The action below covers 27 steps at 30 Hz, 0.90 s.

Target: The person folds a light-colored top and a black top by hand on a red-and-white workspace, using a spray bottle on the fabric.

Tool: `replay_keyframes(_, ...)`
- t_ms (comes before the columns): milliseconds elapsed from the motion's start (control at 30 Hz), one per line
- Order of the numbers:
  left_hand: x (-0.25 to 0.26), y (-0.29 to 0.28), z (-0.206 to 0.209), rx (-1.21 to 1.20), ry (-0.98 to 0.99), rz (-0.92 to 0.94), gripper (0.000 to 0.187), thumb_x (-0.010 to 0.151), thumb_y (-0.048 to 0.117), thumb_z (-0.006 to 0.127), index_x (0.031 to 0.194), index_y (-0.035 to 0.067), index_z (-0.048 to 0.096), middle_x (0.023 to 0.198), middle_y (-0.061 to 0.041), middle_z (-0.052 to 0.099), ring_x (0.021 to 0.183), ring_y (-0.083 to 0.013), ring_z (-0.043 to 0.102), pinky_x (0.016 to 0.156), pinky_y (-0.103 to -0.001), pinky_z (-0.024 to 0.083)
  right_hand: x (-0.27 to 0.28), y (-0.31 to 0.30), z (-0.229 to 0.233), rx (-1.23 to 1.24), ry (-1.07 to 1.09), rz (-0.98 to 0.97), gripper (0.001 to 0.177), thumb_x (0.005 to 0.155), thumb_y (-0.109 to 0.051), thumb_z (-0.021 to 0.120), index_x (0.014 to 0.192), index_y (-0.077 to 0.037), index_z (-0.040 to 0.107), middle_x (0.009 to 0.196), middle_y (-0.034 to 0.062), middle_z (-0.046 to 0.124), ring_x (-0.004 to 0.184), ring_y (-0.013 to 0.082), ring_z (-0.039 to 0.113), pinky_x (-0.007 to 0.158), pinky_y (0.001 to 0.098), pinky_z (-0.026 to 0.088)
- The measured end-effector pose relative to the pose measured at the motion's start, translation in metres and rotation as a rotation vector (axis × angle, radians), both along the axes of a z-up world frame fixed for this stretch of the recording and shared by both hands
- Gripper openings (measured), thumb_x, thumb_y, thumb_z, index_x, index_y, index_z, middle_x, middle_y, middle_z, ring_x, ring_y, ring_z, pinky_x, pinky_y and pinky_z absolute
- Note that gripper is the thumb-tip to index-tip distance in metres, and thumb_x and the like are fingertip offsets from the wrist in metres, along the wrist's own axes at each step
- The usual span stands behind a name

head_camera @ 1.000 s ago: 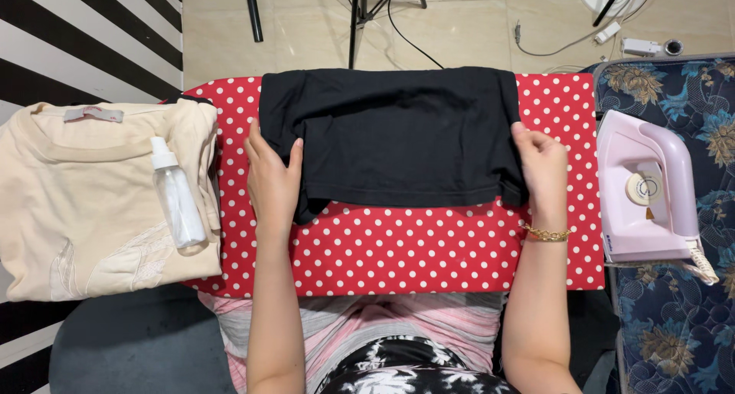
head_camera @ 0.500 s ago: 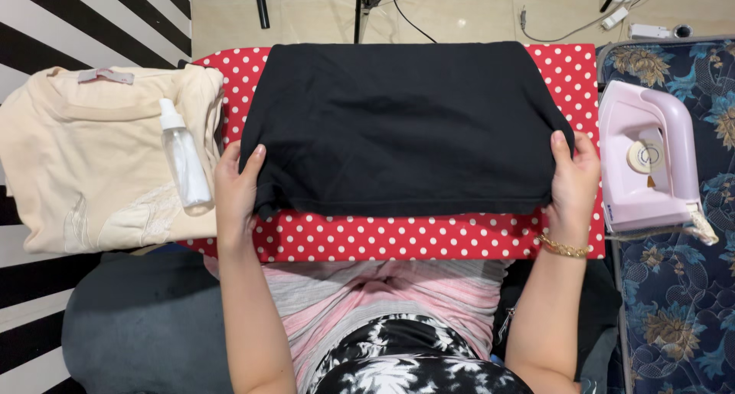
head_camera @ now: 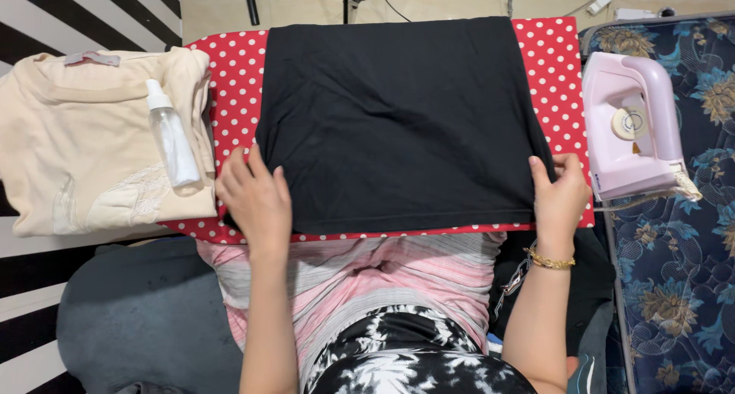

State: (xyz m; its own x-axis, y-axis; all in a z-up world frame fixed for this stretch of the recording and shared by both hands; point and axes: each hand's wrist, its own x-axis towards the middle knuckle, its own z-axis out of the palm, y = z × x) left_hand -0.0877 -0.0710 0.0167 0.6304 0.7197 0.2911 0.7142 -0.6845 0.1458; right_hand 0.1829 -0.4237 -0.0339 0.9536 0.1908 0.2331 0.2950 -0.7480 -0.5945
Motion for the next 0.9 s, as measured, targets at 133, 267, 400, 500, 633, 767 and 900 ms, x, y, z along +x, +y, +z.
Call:
replay_keyframes(133,0.046,-0.034,0.000,-0.045,-0.010,-0.227,0.064,0.094,0.035,0.069,0.145,0.000,0.049,0.159,-0.022,0.036,0.150,-0.0435,0.027,0.120,-0.061,0.020,-0.004,0.008,0.013,-0.088,0.054,-0.019,0.035,0.097,-0.027,0.081,0.105,0.003,0.066,0.095,0.0200,0.074,0.085,0.0378,0.071,0.075,0.0449,0.053)
replay_keyframes(267,0.104,-0.075,-0.009,-0.188,-0.070,-0.578,0.073,0.096,0.042,0.064,0.152,0.001,0.043,0.164,-0.021,0.029,0.153,-0.0418,0.025,0.122,-0.057,0.023,-0.002,0.008,0.018,-0.158,0.075,-0.004,0.036,0.095,-0.030,0.081,0.103,0.002,0.066,0.094,0.0200,0.074,0.085,0.0403,0.070,0.074,0.0475,0.052)
replay_keyframes(400,0.170,-0.090,-0.025,-0.149,-0.131,-0.708,0.069,0.101,0.042,0.060,0.154,0.002,0.041,0.166,-0.018,0.029,0.154,-0.0374,0.026,0.123,-0.056,0.024,0.004,0.008,0.020,-0.279,0.092,0.020,0.037,0.093,-0.035,0.081,0.101,0.000,0.068,0.094,0.0229,0.072,0.086,0.0434,0.069,0.074,0.0498,0.052)
replay_keyframes(500,0.222,-0.087,-0.036,-0.128,-0.167,-0.719,0.067,0.104,0.042,0.058,0.155,0.002,0.041,0.166,-0.016,0.031,0.155,-0.0344,0.027,0.125,-0.056,0.024,0.009,0.008,0.027,-0.354,0.132,0.039,0.041,0.092,-0.037,0.079,0.098,0.002,0.067,0.096,0.0218,0.073,0.089,0.0425,0.069,0.077,0.0495,0.053)
replay_keyframes(633,0.266,-0.079,-0.049,-0.111,-0.158,-0.677,0.066,0.105,0.042,0.057,0.154,0.001,0.040,0.165,-0.016,0.031,0.155,-0.0337,0.027,0.126,-0.055,0.024,0.022,0.020,0.034,-0.303,0.122,0.030,0.043,0.092,-0.037,0.078,0.101,0.003,0.067,0.099,0.0206,0.071,0.091,0.0406,0.068,0.076,0.0488,0.052)
replay_keyframes(767,0.272,-0.078,-0.053,-0.131,-0.137,-0.653,0.070,0.103,0.041,0.057,0.155,0.000,0.038,0.165,-0.016,0.031,0.154,-0.0348,0.028,0.124,-0.054,0.023,0.051,0.044,0.032,-0.228,0.070,0.083,0.041,0.095,-0.037,0.077,0.100,0.003,0.067,0.098,0.0180,0.069,0.091,0.0366,0.067,0.077,0.0459,0.052)
replay_keyframes(900,0.268,-0.078,-0.050,-0.168,-0.117,-0.651,0.070,0.102,0.040,0.058,0.156,0.001,0.038,0.165,-0.015,0.032,0.154,-0.0337,0.029,0.125,-0.054,0.023,0.089,0.078,0.022,-0.174,0.086,0.136,0.041,0.095,-0.038,0.074,0.101,0.002,0.067,0.096,0.0157,0.068,0.089,0.0326,0.068,0.076,0.0441,0.053)
